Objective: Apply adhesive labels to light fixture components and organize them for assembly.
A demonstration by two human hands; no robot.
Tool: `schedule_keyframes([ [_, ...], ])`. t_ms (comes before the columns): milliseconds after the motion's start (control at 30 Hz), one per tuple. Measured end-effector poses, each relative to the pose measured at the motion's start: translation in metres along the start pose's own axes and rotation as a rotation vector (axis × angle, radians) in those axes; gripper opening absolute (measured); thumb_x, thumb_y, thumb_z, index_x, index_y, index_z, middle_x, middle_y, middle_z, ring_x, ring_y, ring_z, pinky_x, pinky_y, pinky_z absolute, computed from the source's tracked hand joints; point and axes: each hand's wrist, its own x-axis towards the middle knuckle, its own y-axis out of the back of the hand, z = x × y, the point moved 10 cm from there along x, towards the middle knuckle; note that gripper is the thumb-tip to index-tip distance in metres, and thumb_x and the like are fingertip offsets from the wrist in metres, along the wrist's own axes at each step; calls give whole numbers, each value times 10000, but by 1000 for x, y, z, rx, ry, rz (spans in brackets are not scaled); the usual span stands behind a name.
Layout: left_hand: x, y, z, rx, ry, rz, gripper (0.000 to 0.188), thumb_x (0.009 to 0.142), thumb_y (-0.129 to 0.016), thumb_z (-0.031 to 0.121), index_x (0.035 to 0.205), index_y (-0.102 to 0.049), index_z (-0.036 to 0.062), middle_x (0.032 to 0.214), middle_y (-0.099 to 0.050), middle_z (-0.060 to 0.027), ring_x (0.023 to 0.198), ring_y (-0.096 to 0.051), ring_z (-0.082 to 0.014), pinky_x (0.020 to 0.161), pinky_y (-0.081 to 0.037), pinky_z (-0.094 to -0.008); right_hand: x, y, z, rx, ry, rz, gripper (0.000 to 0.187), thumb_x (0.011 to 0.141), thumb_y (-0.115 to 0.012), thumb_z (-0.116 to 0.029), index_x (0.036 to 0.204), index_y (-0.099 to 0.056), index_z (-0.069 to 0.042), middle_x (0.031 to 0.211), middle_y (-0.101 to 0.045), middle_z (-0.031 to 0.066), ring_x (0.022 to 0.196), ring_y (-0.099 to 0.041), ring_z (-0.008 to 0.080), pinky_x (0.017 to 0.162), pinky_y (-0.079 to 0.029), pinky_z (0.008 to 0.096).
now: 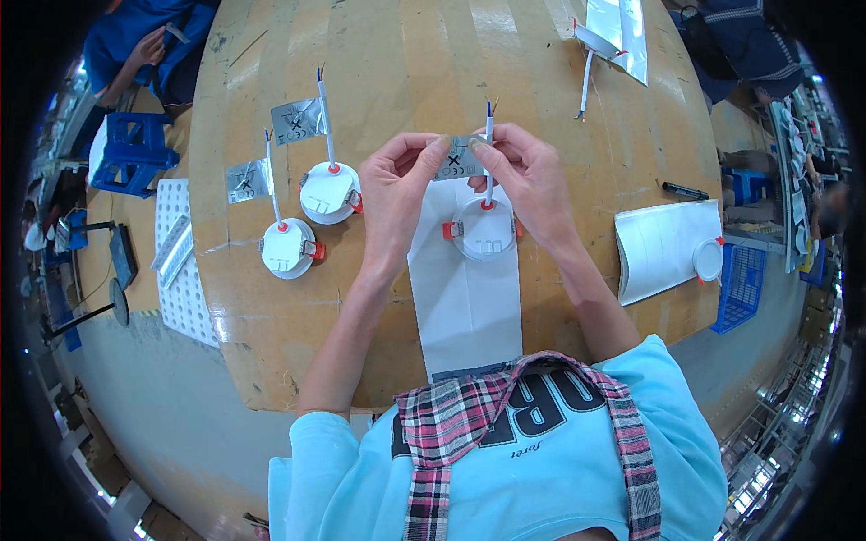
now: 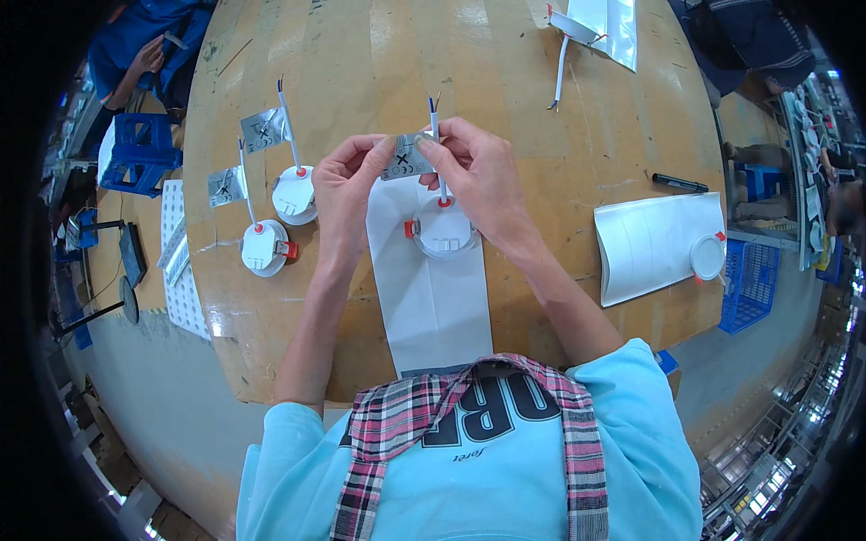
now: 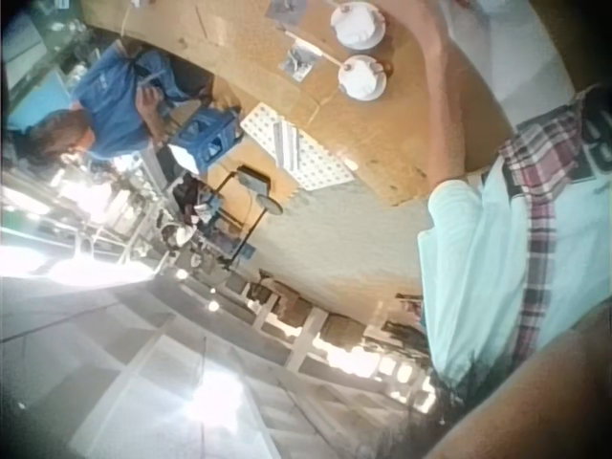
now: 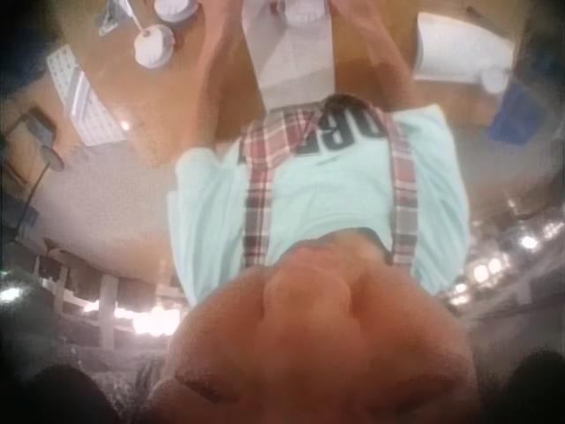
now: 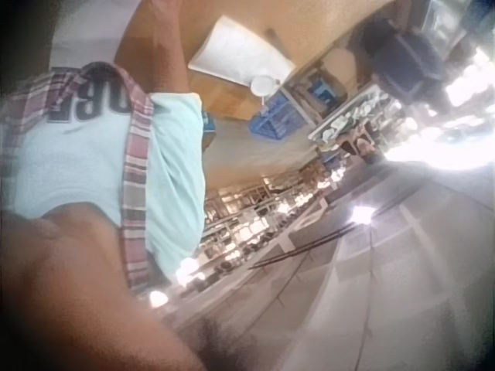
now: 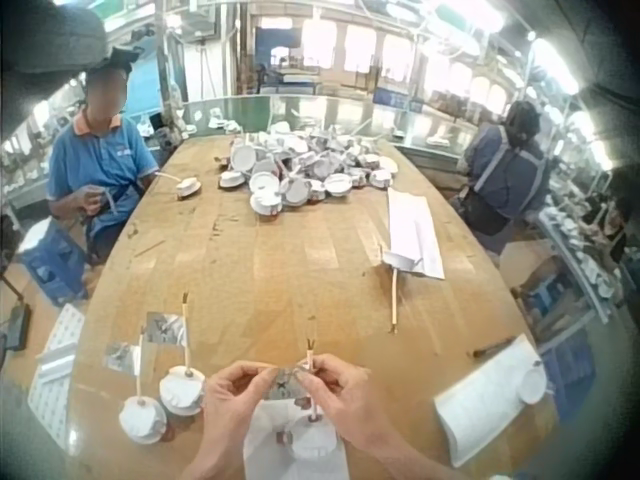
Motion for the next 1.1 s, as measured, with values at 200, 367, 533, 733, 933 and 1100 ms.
schedule_keyframes([
  [200,1,3,-3,17,-14,44,180,880,-680,149,945,-683,-19,800,-668,-33,714,-589,-67,622,-466,-202,-2,3,2,46,-37,10,203,913,-601,-121,960,-618,76,743,-675,98,615,-629,101,521,-472,224],
  [367,8,2,-12,-46,64,-9,187,886,-670,165,922,-699,-16,784,-666,-24,702,-571,-59,646,-453,-209,2,8,1,36,-18,3,209,910,-616,-131,949,-621,74,731,-669,94,601,-620,96,513,-478,225],
  [533,10,9,-15,-13,79,6,197,905,-642,161,930,-690,-29,774,-665,-21,696,-578,-61,655,-460,-216,0,7,2,-13,-22,74,197,913,-613,-125,943,-615,70,744,-663,83,604,-614,85,526,-519,237],
  [733,-24,-3,35,277,-207,17,277,912,-602,161,1114,-591,-29,1016,-657,-118,964,-613,-185,869,-465,-317,0,25,8,89,-89,97,240,917,-617,-157,996,-601,70,767,-665,88,616,-640,106,537,-527,236],
  [933,-86,-51,23,717,-423,-233,529,677,-806,152,1155,-587,98,1246,-491,-160,1161,-493,-313,936,-431,-396,3,18,9,25,-58,25,255,920,-618,-166,1002,-596,75,792,-675,110,646,-663,140,540,-532,247],
  [1100,-89,-67,-2,904,-481,-287,582,637,-807,133,1176,-588,156,1299,-447,-154,1197,-433,-351,977,-376,-441,1,24,8,62,-57,81,252,925,-605,-150,1019,-590,84,808,-682,130,662,-675,159,553,-532,253],
])
